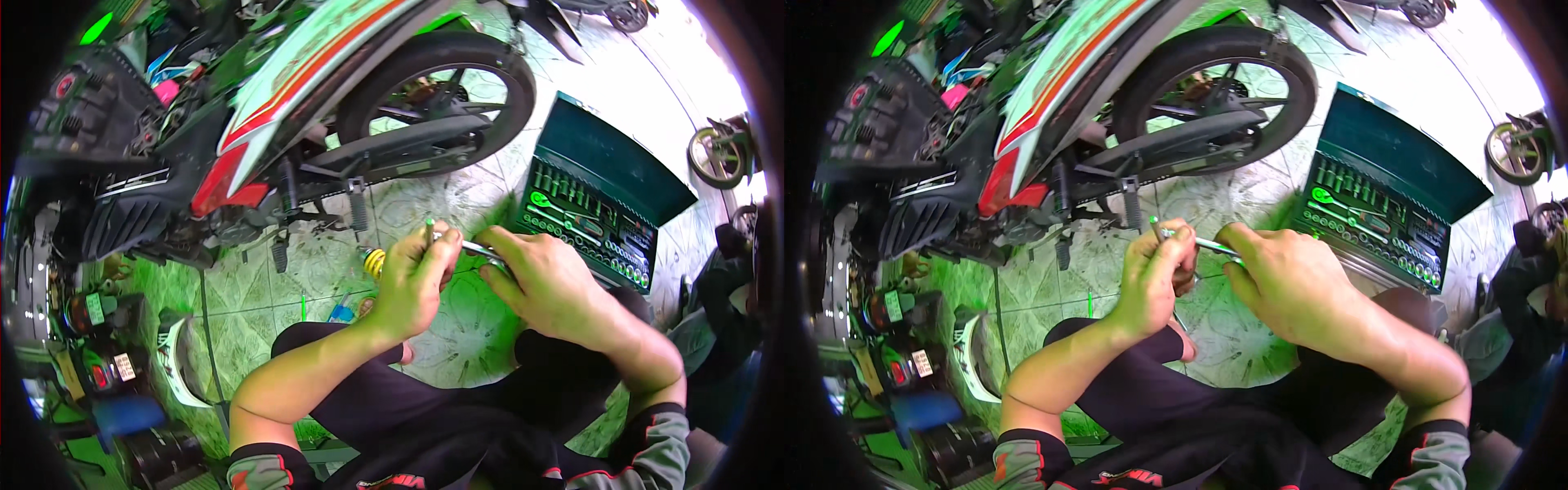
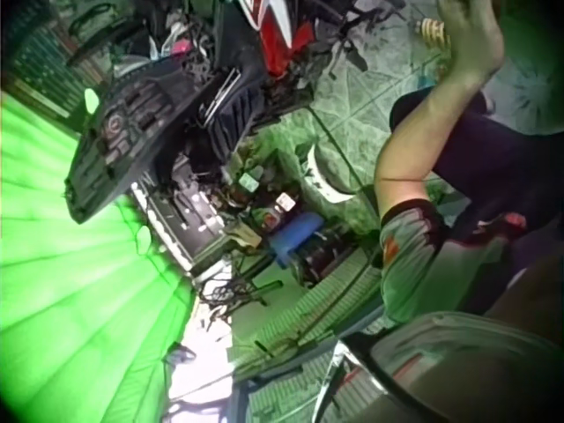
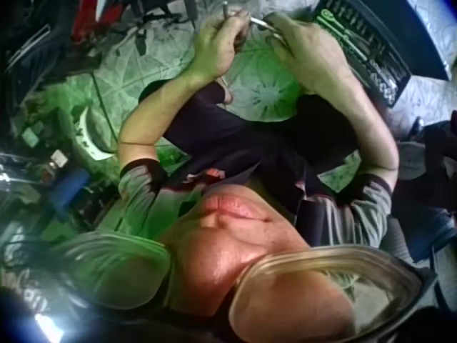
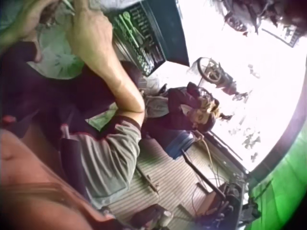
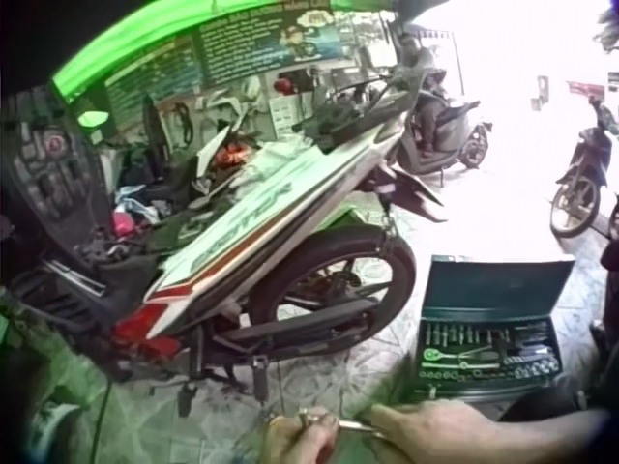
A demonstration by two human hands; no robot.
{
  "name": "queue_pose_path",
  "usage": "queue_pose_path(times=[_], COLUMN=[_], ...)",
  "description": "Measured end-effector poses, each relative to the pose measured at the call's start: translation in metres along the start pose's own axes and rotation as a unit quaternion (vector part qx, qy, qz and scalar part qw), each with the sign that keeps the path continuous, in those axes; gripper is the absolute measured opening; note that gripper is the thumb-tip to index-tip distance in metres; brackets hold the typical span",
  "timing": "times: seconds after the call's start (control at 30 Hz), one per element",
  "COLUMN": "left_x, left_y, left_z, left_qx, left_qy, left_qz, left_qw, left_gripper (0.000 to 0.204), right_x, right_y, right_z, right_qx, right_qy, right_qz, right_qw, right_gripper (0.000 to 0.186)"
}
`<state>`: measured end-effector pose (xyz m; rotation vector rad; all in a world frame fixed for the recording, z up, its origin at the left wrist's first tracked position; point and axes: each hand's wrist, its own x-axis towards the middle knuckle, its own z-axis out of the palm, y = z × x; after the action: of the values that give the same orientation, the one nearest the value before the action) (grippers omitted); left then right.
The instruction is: Repairing a motorcycle's rear suspension component using a socket wrench and other tools.
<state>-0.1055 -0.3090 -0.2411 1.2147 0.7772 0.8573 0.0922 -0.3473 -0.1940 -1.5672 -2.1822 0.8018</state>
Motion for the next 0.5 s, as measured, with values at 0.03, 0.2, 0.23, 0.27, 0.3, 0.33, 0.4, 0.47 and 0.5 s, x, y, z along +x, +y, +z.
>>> queue_pose_path(times=[0.03,0.2,0.23,0.27,0.3,0.33,0.4,0.47,0.5], left_x=[0.000,0.010,0.014,0.015,0.017,0.018,0.014,0.013,0.010], left_y=[0.005,0.013,0.011,0.008,0.004,0.000,-0.005,-0.006,-0.007], left_z=[-0.008,-0.048,-0.054,-0.056,-0.057,-0.057,-0.052,-0.040,-0.033], left_qx=[0.001,0.014,0.021,0.017,-0.038,-0.093,-0.151,-0.189,-0.208], left_qy=[0.005,-0.039,-0.066,-0.060,-0.079,-0.097,-0.110,-0.099,-0.093], left_qz=[0.005,-0.099,-0.154,-0.157,-0.201,-0.243,-0.283,-0.308,-0.322], left_qw=[1.000,0.994,0.986,0.986,0.976,0.961,0.941,0.927,0.919], left_gripper=[0.031,0.032,0.032,0.032,0.032,0.032,0.032,0.032,0.032], right_x=[0.002,0.020,0.019,0.018,0.019,0.023,0.029,0.032,0.031], right_y=[0.004,0.033,0.030,0.028,0.029,0.031,0.036,0.044,0.046], right_z=[0.010,0.075,0.080,0.084,0.086,0.086,0.084,0.081,0.081], right_qx=[-0.005,0.314,0.264,0.216,0.219,0.202,0.168,0.175,0.184], right_qy=[-0.005,0.078,0.124,0.167,0.160,0.170,0.190,0.189,0.188], right_qz=[-0.001,0.030,-0.018,-0.067,-0.067,-0.124,-0.238,-0.248,-0.254], right_qw=[1.000,0.946,0.956,0.960,0.960,0.957,0.938,0.934,0.931], right_gripper=[0.031,0.029,0.028,0.026,0.026,0.024,0.020,0.016,0.013])
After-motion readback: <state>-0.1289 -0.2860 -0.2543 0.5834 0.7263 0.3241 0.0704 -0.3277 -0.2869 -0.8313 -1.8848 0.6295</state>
